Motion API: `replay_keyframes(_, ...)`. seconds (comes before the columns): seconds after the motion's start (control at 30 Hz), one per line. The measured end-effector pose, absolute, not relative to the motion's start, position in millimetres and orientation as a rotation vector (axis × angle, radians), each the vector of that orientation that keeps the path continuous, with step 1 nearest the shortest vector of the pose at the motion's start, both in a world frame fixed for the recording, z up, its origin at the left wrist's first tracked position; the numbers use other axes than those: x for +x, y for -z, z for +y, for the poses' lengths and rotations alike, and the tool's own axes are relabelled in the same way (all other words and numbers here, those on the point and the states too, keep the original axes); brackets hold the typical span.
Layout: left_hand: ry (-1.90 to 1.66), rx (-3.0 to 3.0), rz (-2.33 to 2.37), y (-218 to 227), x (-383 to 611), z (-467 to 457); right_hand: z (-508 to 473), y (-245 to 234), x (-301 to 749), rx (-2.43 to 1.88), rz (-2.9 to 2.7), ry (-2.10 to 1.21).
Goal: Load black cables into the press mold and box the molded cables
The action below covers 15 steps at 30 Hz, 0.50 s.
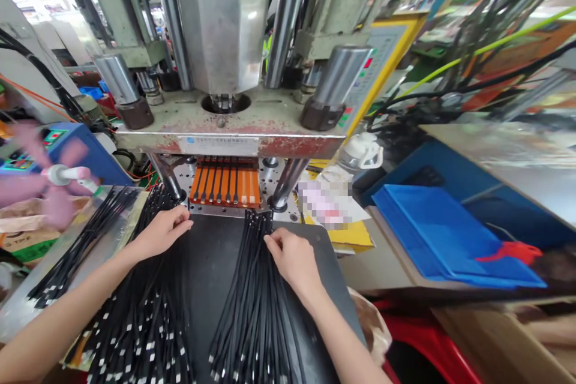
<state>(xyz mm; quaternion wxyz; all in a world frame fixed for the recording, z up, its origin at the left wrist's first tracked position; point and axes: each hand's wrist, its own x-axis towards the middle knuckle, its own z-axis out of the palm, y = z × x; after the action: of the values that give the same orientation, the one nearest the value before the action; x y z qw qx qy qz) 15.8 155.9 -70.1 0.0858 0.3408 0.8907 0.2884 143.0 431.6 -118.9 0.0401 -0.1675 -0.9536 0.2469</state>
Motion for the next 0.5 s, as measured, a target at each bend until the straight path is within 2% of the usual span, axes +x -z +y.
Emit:
replay_keyframes(0.17, -1.323, 1.005, 2.318, 29, 32, 187, 397, 73, 154, -0.153, -2.631, -1.239)
replay_keyframes(0.27, -1.564, 0.886, 2.081, 17, 34, 211, 376, 55, 157, -0.073, -2.454, -1.365)
replay_keyframes(0.4, -1.863, 0.792, 1.937, 11, 30, 225, 365, 57, 153, -0.03, -2.314, -1.448)
replay_keyframes(0.5, -1.938, 0.832, 1.885, 5, 31, 224, 364, 67, 145, -0.022, -2.278, -1.503)
